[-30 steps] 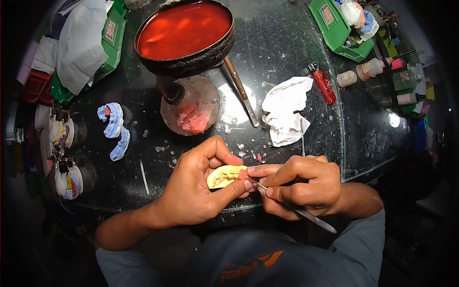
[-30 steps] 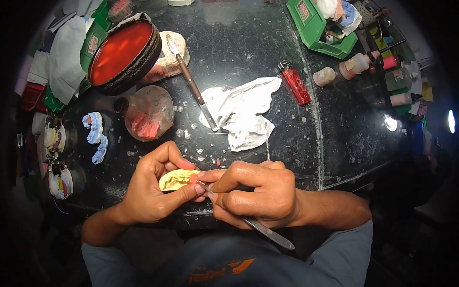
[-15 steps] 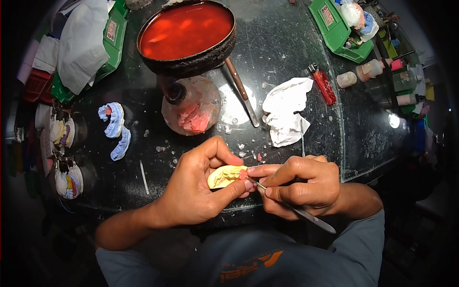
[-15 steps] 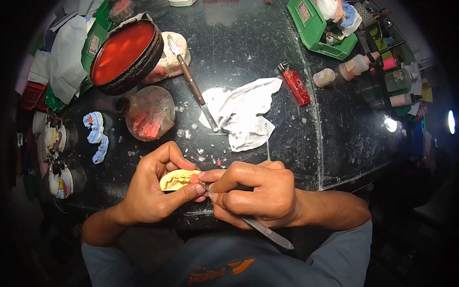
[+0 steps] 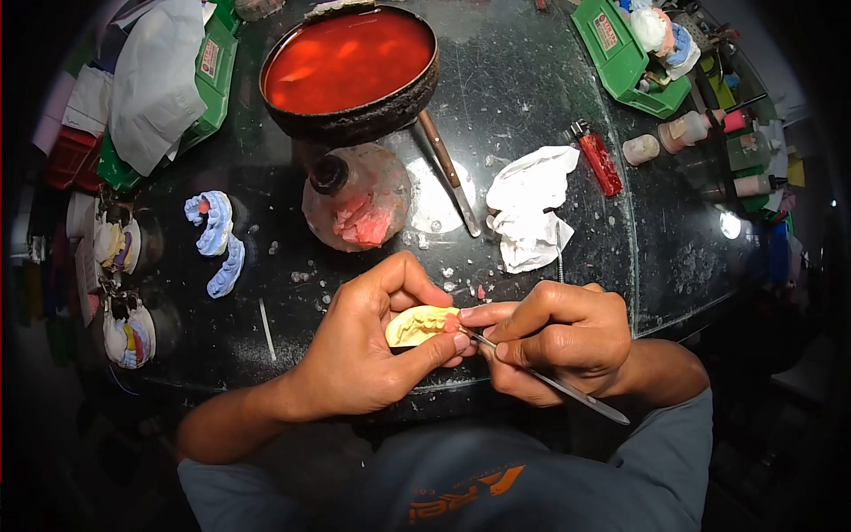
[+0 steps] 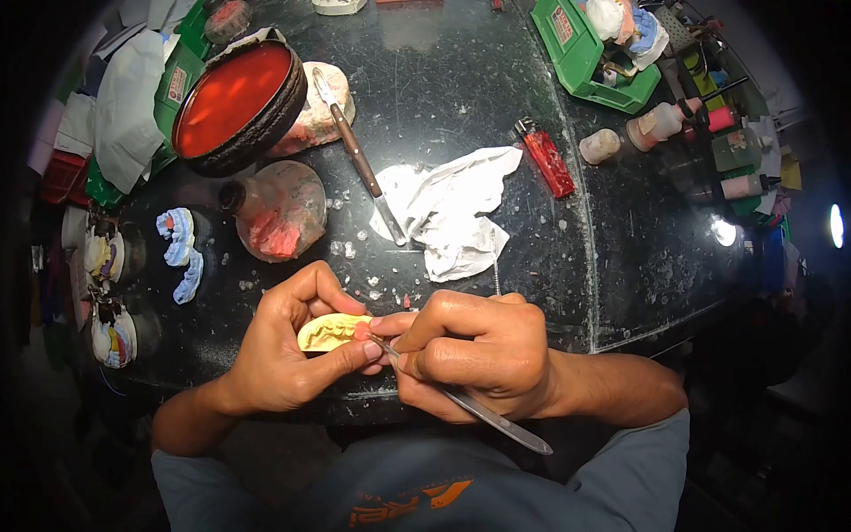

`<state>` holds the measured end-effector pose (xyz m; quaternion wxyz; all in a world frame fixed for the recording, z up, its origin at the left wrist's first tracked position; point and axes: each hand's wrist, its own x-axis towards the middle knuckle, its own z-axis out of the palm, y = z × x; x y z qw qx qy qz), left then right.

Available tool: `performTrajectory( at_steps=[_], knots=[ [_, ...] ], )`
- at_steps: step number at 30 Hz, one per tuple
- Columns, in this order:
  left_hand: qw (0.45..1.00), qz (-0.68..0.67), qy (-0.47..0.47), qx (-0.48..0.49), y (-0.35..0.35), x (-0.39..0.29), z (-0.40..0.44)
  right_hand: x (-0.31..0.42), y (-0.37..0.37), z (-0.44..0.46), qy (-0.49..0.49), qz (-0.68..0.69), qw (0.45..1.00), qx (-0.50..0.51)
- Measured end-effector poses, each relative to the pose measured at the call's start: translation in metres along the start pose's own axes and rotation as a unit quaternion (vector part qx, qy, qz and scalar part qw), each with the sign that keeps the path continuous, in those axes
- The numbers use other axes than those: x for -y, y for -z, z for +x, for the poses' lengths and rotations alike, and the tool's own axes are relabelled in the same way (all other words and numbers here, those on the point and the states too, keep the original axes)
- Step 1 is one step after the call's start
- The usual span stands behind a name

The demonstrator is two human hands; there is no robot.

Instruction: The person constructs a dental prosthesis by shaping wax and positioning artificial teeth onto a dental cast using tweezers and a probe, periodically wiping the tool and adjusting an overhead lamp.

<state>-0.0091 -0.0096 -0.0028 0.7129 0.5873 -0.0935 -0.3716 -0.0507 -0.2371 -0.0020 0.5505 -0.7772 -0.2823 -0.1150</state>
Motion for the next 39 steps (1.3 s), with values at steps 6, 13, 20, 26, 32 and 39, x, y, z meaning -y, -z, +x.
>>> performTrajectory(
  at_steps=[6, 13, 20, 26, 32, 39],
  knots=[
    [1.0, 0.01, -0.003, -0.001, -0.0003, 0.0003, 0.0, -0.0027, -0.001, 0.0003, 0.015, 0.007, 1.0, 0.001],
    [1.0, 0.013, -0.012, -0.001, 0.0002, 0.002, 0.0, -0.0013, 0.0016, 0.0008, 0.011, 0.008, 1.0, 0.015],
    [1.0, -0.006, 0.009, 0.012, 0.0007, -0.0016, -0.0002, -0.001, -0.0019, 0.0002, -0.014, 0.057, 0.998, -0.022],
    [0.999, -0.019, 0.027, 0.019, 0.001, -0.0029, -0.0004, -0.0014, -0.002, 0.0005, -0.014, 0.064, 0.998, -0.025],
    [0.999, -0.016, 0.04, 0.012, 0.0, -0.0049, -0.0005, -0.0015, -0.001, 0.001, -0.01, 0.054, 0.998, -0.018],
    [1.0, 0.007, 0.024, 0.006, 0.0004, -0.0029, -0.0009, -0.0013, -0.0001, 0.0015, -0.001, 0.041, 0.999, 0.004]
  ],
)
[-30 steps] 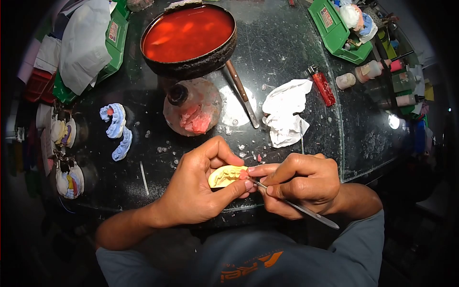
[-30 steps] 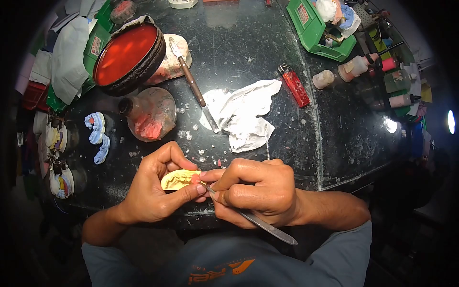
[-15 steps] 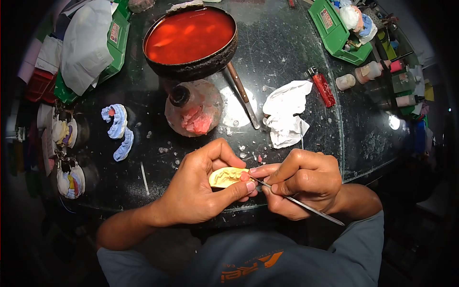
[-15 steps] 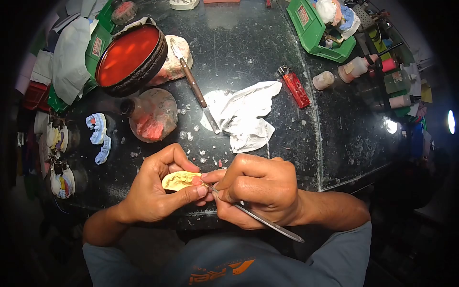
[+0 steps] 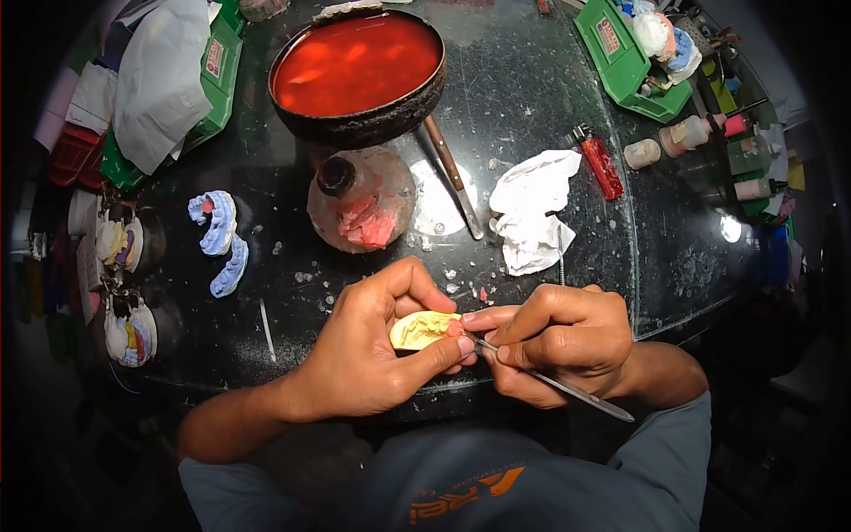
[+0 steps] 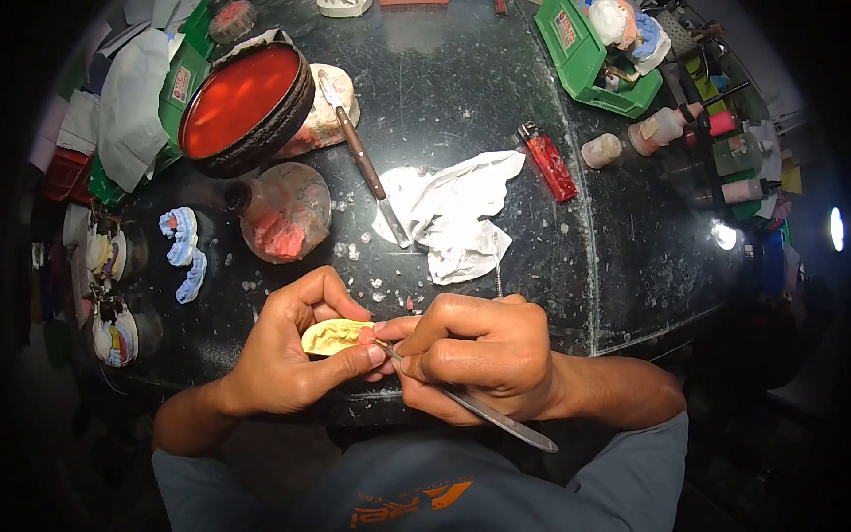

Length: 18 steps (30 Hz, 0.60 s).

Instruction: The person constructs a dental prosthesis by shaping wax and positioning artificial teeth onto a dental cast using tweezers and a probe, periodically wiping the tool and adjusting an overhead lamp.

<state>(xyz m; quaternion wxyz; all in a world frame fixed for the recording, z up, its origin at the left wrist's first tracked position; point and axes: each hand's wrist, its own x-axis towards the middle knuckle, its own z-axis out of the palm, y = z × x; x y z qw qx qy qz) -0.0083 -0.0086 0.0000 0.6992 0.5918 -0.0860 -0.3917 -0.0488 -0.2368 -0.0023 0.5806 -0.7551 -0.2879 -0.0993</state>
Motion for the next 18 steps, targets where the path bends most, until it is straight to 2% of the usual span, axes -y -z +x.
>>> performTrajectory(
  at_steps=[18],
  knots=[
    [0.999, 0.012, -0.038, -0.016, -0.0024, 0.0045, 0.0009, 0.0013, 0.0022, 0.0005, -0.012, -0.007, 1.0, 0.004]
  ],
)
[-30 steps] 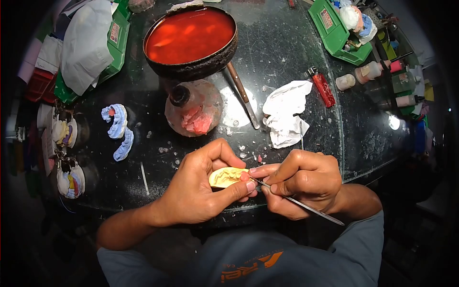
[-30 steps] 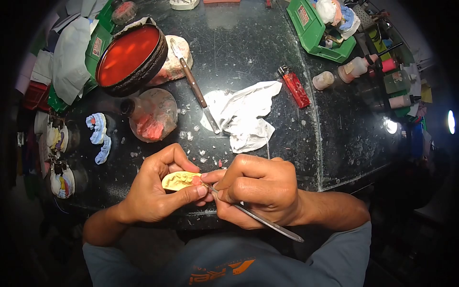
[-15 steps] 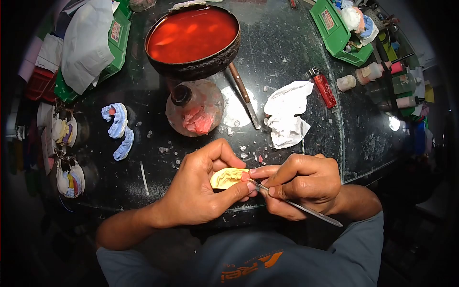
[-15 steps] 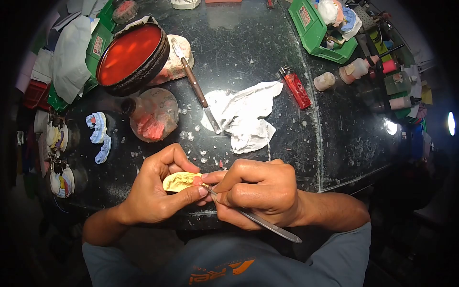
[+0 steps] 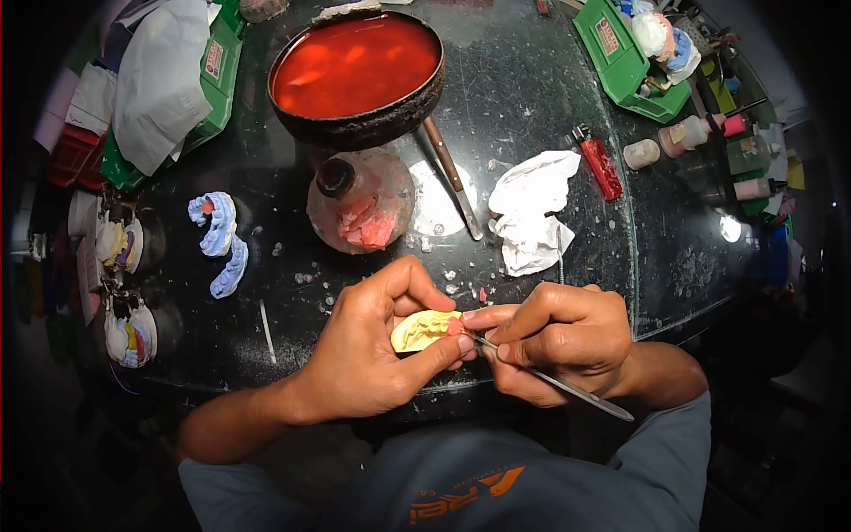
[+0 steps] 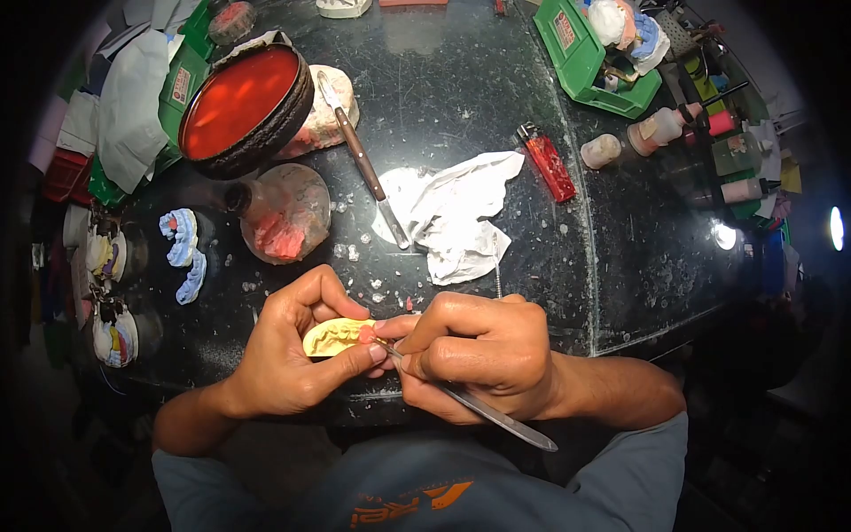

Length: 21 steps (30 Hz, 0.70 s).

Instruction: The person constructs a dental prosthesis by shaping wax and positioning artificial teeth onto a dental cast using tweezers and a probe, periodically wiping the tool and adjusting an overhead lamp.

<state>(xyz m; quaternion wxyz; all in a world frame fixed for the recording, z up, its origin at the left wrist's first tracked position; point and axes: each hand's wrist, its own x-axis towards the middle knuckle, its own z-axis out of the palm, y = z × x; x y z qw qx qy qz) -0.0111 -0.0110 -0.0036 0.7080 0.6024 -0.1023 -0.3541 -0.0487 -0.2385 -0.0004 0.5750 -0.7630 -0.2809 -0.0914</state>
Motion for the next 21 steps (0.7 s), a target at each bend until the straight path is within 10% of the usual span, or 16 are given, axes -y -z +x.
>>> performTrajectory(
  at_steps=[21],
  knots=[
    [1.0, 0.015, -0.003, -0.001, 0.0012, 0.0013, -0.0004, -0.002, 0.0019, 0.0001, 0.005, 0.02, 1.0, 0.02]
  ],
)
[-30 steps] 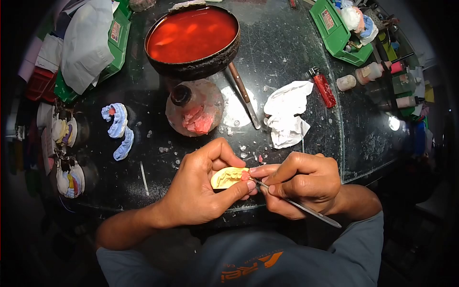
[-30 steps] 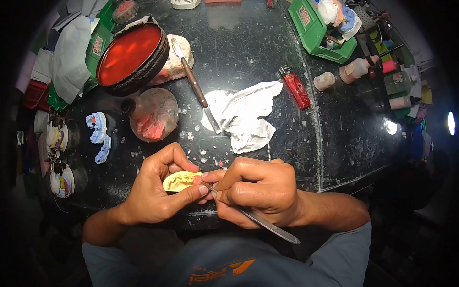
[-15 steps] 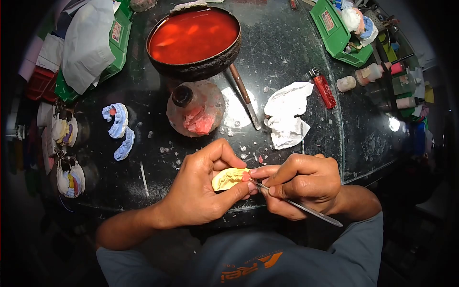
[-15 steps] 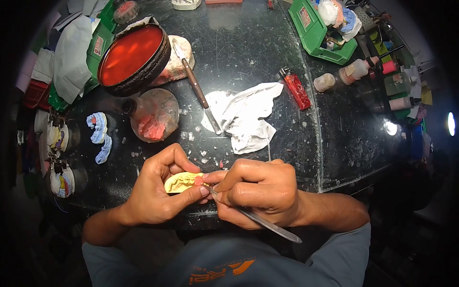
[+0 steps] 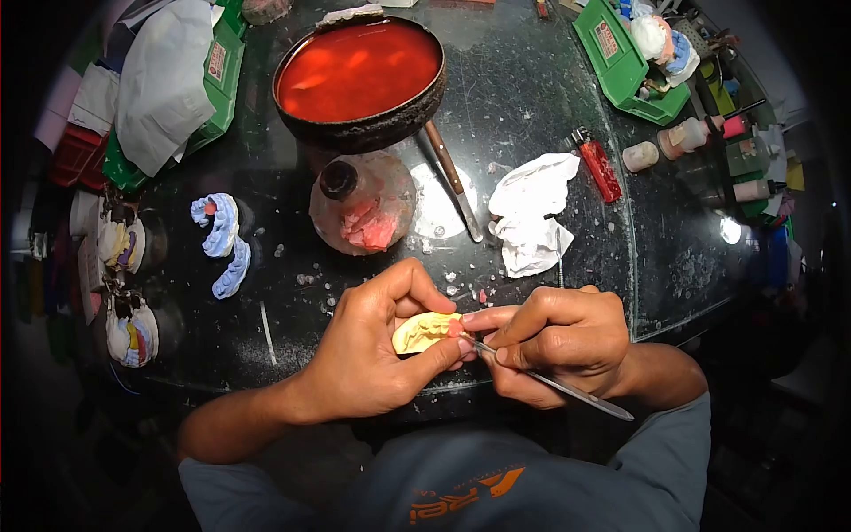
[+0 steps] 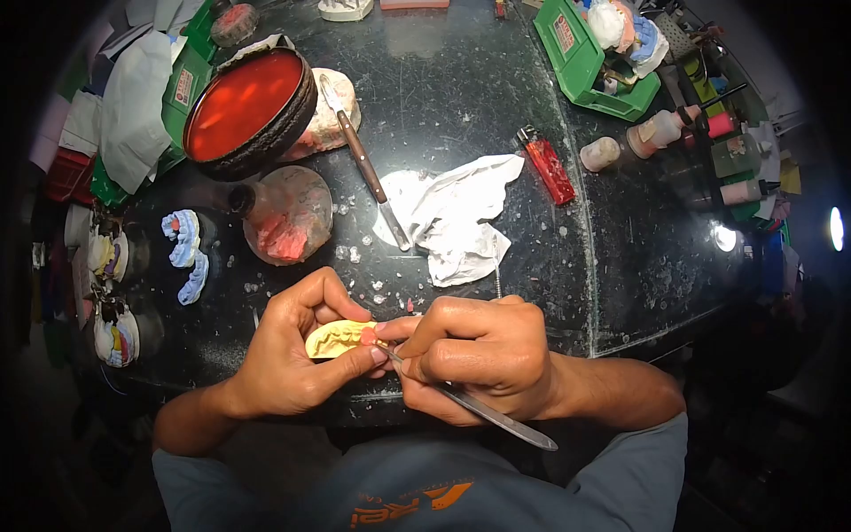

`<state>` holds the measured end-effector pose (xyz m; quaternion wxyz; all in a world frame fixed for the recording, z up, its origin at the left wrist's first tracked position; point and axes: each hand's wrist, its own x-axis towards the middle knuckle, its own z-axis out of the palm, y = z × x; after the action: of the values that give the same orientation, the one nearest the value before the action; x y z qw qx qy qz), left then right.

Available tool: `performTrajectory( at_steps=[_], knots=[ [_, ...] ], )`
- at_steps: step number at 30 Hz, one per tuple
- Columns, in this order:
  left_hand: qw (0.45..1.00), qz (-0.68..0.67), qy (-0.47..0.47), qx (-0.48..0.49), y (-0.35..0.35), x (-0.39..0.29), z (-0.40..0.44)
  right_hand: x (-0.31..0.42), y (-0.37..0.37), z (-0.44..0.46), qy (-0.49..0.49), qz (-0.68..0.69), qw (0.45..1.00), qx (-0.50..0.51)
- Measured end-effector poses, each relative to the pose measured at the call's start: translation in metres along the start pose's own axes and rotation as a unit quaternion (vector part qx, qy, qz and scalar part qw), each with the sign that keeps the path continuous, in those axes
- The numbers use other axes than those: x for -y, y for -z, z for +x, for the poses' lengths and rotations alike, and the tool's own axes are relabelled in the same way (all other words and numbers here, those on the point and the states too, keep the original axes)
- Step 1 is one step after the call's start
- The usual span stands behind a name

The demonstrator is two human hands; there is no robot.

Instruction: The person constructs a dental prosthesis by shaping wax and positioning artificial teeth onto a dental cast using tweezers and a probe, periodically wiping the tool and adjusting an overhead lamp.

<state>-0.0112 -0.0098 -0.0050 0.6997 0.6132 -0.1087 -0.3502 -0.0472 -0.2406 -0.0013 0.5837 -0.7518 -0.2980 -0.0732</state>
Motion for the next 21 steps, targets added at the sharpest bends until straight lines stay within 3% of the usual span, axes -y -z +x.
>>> performTrajectory(
  at_steps=[9, 16, 21],
  knots=[
    [0.997, -0.052, 0.038, 0.031, 0.002, -0.007, 0.0, 0.001, -0.002, 0.001, -0.011, 0.031, 0.998, -0.06],
    [0.996, -0.052, 0.062, 0.027, 0.002, -0.013, 0.0, 0.004, -0.001, -0.002, 0.02, -0.062, 0.996, -0.061],
    [0.996, -0.064, 0.06, 0.018, 0.002, -0.013, 0.001, 0.004, 0.001, 0.0, 0.013, 0.009, 0.998, -0.059]
  ],
)
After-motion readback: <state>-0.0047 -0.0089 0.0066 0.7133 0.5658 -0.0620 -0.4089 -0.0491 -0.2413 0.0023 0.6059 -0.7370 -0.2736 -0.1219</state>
